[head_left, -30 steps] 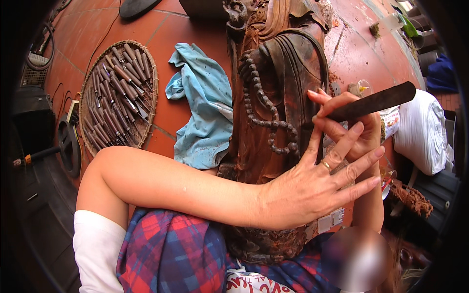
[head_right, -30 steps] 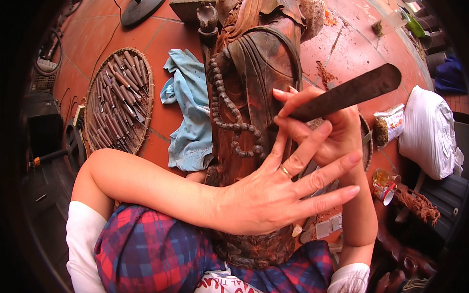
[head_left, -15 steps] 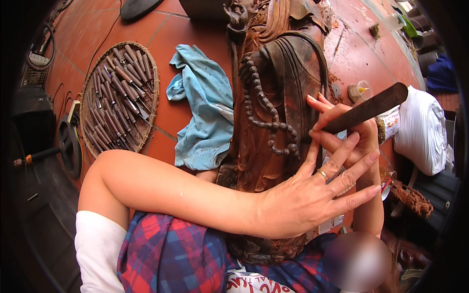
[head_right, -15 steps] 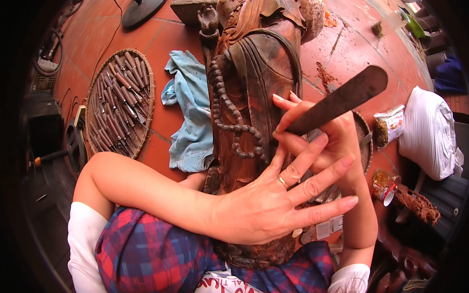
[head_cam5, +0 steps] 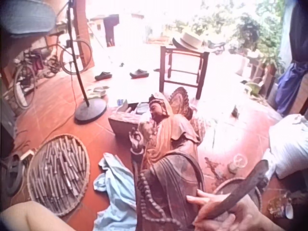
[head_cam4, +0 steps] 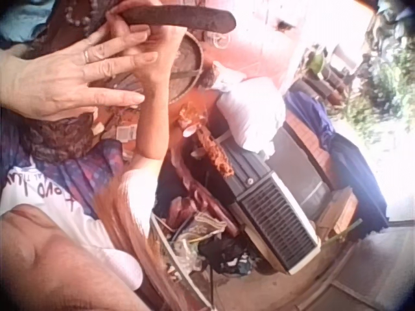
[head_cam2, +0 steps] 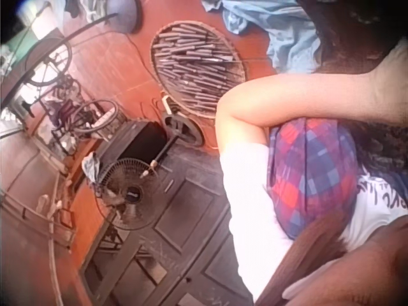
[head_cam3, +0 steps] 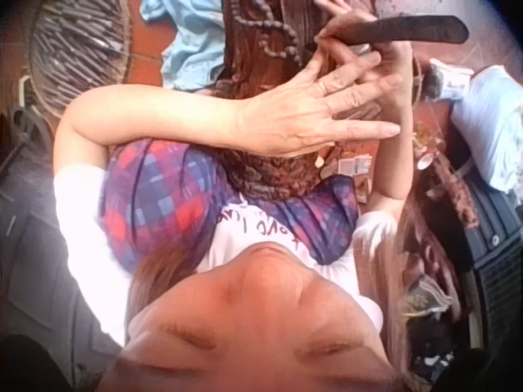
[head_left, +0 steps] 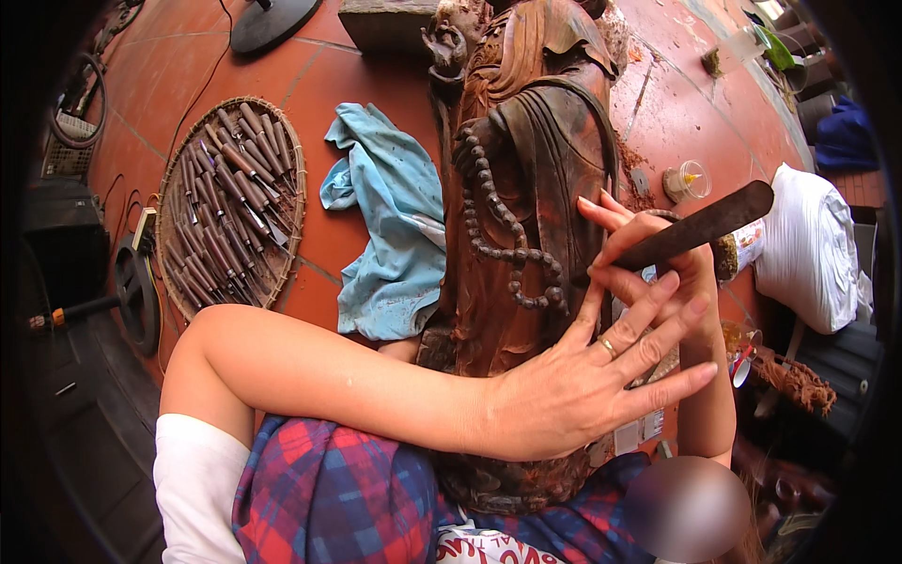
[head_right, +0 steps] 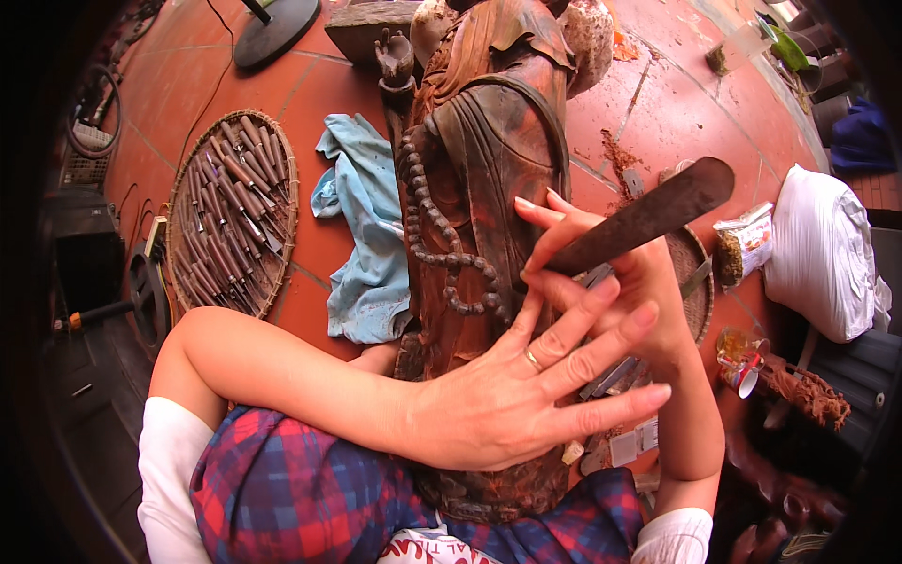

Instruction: The person is carving a wooden sculpture of a figure, using various chisels and tools to refine the details. They work on different parts of the sculpture, including the hair and clothing, and occasionally wipe away wood shavings.

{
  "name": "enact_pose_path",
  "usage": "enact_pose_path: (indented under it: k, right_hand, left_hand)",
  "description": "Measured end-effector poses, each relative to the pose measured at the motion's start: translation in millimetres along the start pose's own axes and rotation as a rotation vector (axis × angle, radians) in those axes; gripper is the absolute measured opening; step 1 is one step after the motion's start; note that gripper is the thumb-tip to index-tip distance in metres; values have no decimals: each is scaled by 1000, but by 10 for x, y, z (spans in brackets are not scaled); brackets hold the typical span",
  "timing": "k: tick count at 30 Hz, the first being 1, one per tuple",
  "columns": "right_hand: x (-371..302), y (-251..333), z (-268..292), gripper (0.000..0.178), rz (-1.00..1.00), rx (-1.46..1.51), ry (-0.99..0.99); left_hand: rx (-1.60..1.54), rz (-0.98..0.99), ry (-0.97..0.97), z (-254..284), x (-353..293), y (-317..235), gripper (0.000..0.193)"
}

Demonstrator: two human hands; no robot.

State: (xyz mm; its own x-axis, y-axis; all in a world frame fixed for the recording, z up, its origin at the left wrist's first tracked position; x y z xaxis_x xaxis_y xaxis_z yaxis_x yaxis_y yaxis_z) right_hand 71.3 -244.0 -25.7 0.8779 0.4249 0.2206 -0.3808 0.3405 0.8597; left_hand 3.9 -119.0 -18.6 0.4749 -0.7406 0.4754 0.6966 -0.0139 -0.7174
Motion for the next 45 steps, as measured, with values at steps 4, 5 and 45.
enact_pose_path:
  k: [4,5,45]
  right_hand:
    - [51,-73,-112,11,-78,192,-277]
    - [56,-50,-113,12,-32,161,-242]
    - [27,-68,16,16,-62,59,-57]
  left_hand:
    - [-27,46,19,73,67,116,70]
    - [-16,34,14,74,60,110,70]
    - [-51,60,59,34,4,126,79]
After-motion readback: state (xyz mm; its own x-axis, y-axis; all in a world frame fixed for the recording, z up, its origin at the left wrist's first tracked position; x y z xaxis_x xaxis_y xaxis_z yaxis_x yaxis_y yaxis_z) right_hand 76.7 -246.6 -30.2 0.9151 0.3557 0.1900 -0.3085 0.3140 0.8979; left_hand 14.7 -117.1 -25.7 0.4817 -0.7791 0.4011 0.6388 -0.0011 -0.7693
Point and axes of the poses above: each hand's wrist, its own x-axis towards the middle knuckle, its own z-axis out of the back of the hand, y = z × x, the point moved 4 cm from there along x, towards the middle knuckle, and after that the axes turned 4 degrees about -x, right-handed, at the moved point
